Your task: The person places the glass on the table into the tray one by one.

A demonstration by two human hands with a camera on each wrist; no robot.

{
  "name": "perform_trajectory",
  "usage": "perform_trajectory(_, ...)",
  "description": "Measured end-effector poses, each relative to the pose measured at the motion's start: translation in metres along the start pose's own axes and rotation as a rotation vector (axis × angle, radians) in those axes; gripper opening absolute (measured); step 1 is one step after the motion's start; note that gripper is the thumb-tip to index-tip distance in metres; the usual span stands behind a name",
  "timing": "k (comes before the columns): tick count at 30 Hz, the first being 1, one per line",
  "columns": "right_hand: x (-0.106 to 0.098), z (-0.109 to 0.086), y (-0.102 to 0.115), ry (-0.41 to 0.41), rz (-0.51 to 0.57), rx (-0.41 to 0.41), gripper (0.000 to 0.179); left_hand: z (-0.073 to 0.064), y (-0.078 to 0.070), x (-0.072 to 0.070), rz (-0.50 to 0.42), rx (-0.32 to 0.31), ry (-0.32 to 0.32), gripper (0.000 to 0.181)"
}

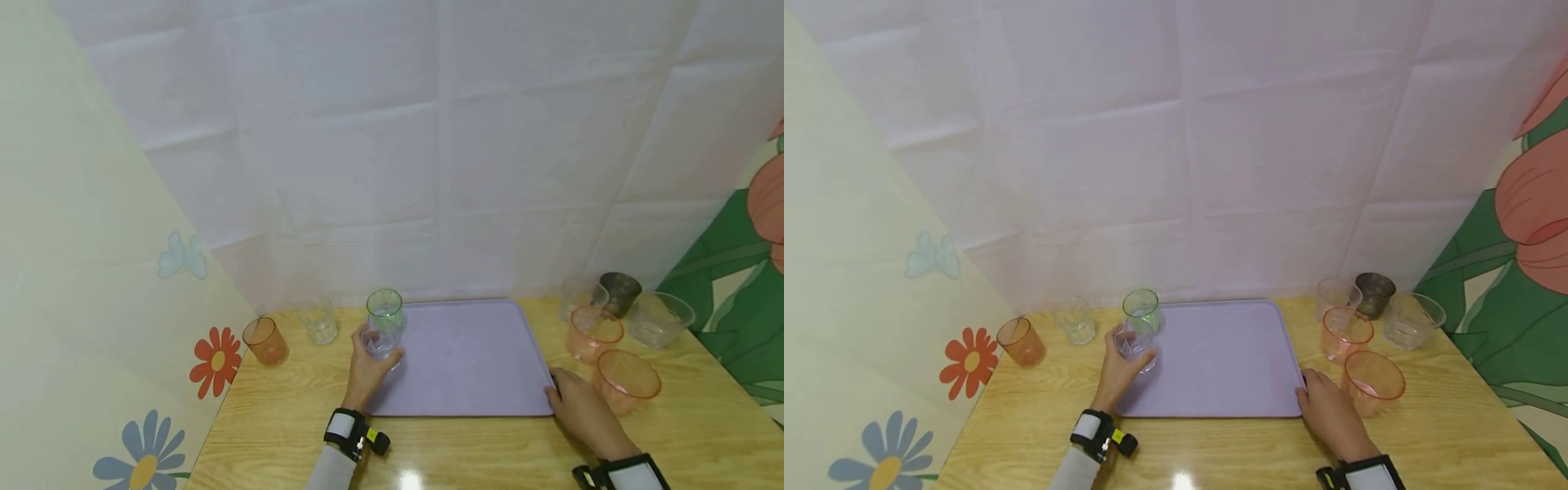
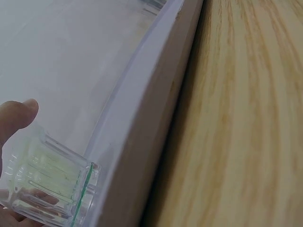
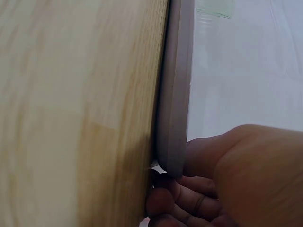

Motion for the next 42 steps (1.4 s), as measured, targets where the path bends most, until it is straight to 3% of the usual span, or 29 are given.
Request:
perform_trajectory(13, 0.002, -0.001, 0.0, -0.017, -0.008, -0.011, 0.03, -0.002, 0.004, -0.003, -0.041, 0.006, -0.013, 0.106)
perform_trajectory(19, 0.003, -0.001, 0.0, -0.027, -0.007, -0.018, 0.03, -0.002, 0.006, -0.005, -0.075, 0.005, 0.01, 0.107)
perform_trajectory(27, 0.003, -0.001, 0.0, -0.035, -0.003, -0.025, 0.029, -0.004, 0.009, -0.014, -0.066, -0.03, 0.022, 0.109)
perform_trajectory(42, -0.002, -0.002, 0.002, -0.033, -0.005, -0.037, 0.027, -0.011, 0.012, -0.036, -0.061, 0.012, 0.025, 0.104)
Point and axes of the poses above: each hand's wrist, its own z-axis towards the middle knuckle, its own x-axis out of the palm, y = z × x, the point moved 2 cm from there along z, towards the middle knuckle, and after that the axes turned 5 degrees about -y, right-handed, at the moved point
